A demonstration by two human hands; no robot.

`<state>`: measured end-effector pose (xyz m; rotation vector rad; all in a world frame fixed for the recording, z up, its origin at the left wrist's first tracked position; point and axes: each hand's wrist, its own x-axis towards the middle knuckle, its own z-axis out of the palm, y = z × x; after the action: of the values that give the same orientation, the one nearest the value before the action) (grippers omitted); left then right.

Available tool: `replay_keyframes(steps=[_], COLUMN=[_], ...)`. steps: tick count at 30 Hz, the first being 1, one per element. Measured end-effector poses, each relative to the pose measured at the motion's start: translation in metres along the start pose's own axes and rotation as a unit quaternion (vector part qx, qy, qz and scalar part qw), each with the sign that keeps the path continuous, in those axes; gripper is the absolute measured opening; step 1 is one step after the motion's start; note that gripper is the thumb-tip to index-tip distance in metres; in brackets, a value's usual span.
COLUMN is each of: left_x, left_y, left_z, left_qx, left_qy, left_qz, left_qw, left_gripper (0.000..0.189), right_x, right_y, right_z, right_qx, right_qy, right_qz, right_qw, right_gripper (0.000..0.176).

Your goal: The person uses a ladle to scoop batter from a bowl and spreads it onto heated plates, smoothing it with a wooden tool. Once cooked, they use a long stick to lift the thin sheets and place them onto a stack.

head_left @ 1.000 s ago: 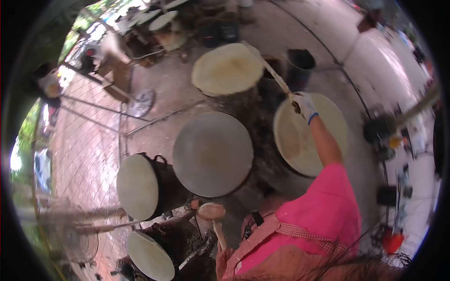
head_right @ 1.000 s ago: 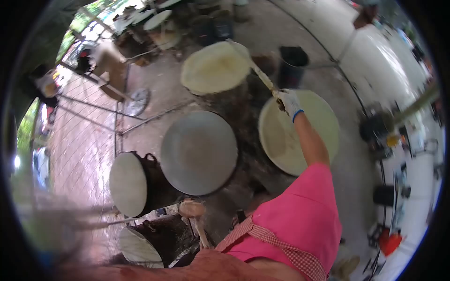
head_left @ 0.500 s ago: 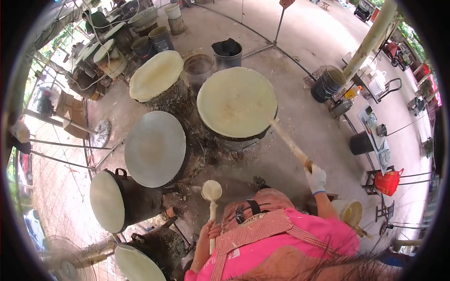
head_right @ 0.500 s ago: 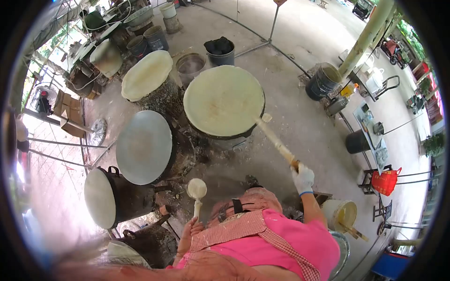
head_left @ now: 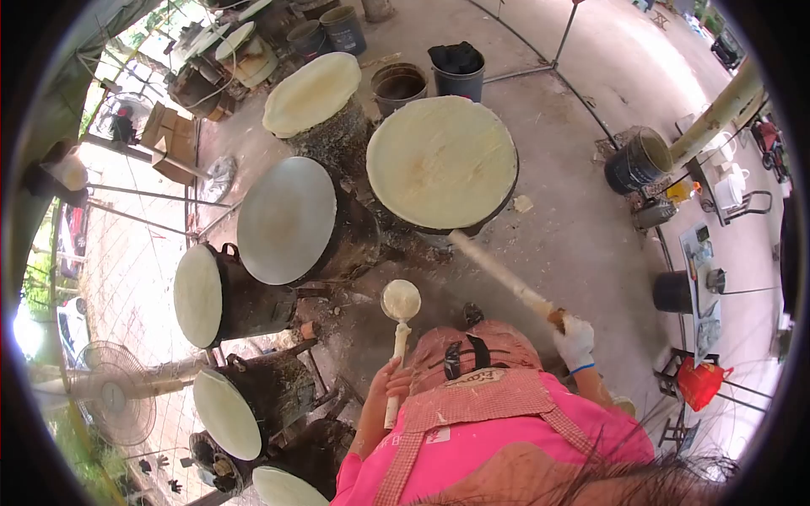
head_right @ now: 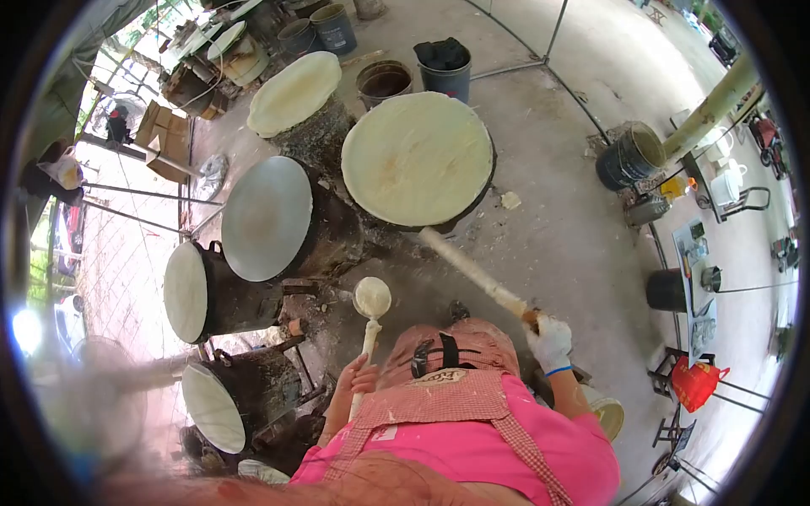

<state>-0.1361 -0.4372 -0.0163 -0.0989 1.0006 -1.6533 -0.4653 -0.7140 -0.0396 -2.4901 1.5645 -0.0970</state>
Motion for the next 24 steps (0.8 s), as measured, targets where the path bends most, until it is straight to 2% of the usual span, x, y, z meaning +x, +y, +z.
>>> replay_keyframes(steps=[1, 2, 5, 7, 9, 11, 13, 15, 16, 17, 18, 19, 20, 22, 24], left_x=[-0.001, -0.004, -0.011, -0.020, -0.029, -0.033, -0.038, -0.045, -0.046, -0.050, -0.048, -0.045, -0.044, -0.043, -0.036], left_y=[0.000, 0.002, -0.002, -0.030, -0.015, -0.010, -0.016, -0.008, -0.012, -0.016, -0.014, -0.011, -0.002, 0.002, -0.003], left_z=[-0.005, -0.008, -0.005, 0.017, 0.003, 0.000, 0.008, -0.002, -0.012, -0.019, -0.019, -0.018, -0.027, -0.035, -0.031], left_qx=[0.022, 0.024, 0.038, -0.032, -0.020, -0.010, 0.031, 0.019, 0.007, -0.003, 0.010, 0.024, 0.017, -0.011, -0.043], left_qy=[-0.039, -0.039, -0.030, 0.054, 0.047, 0.041, 0.118, 0.108, 0.093, 0.095, 0.064, 0.029, 0.004, -0.013, -0.031], left_qz=[-0.012, -0.009, -0.016, 0.120, 0.107, 0.095, 0.149, 0.163, 0.176, 0.176, 0.175, 0.177, 0.133, 0.124, 0.129], left_qw=[0.999, 0.999, 0.999, 0.991, 0.993, 0.995, 0.981, 0.980, 0.980, 0.980, 0.982, 0.984, 0.991, 0.992, 0.990], left_gripper=[0.036, 0.036, 0.034, 0.030, 0.026, 0.023, 0.031, 0.027, 0.025, 0.025, 0.019, 0.014, 0.021, 0.020, 0.025], right_x=[0.001, 0.001, 0.032, 0.079, 0.139, 0.201, 0.250, 0.270, 0.260, 0.249, 0.248, 0.241, 0.225, 0.195, 0.173], right_y=[-0.008, -0.018, -0.058, -0.076, -0.104, -0.133, -0.168, -0.181, -0.181, -0.184, -0.188, -0.179, -0.161, -0.134, -0.143], right_z=[0.001, 0.003, 0.013, 0.043, 0.062, 0.080, 0.055, 0.023, 0.002, -0.022, -0.036, -0.021, 0.009, 0.081, 0.097], right_qx=[0.062, 0.123, 0.159, 0.127, 0.119, 0.158, 0.150, 0.238, 0.233, 0.328, 0.416, 0.341, 0.262, 0.314, 0.341], right_qy=[-0.010, -0.019, -0.079, -0.119, -0.140, -0.099, -0.051, 0.142, 0.130, 0.050, -0.019, 0.002, 0.023, 0.010, -0.059], right_qz=[-0.036, -0.069, -0.073, -0.104, -0.175, -0.258, -0.258, -0.239, -0.244, -0.160, -0.074, -0.089, -0.105, -0.074, 0.036], right_qw=[0.997, 0.990, 0.981, 0.979, 0.967, 0.948, 0.953, 0.930, 0.932, 0.930, 0.906, 0.936, 0.959, 0.947, 0.937], right_gripper=[0.027, 0.026, 0.026, 0.026, 0.023, 0.021, 0.020, 0.020, 0.020, 0.020, 0.020, 0.019, 0.019, 0.019, 0.019])
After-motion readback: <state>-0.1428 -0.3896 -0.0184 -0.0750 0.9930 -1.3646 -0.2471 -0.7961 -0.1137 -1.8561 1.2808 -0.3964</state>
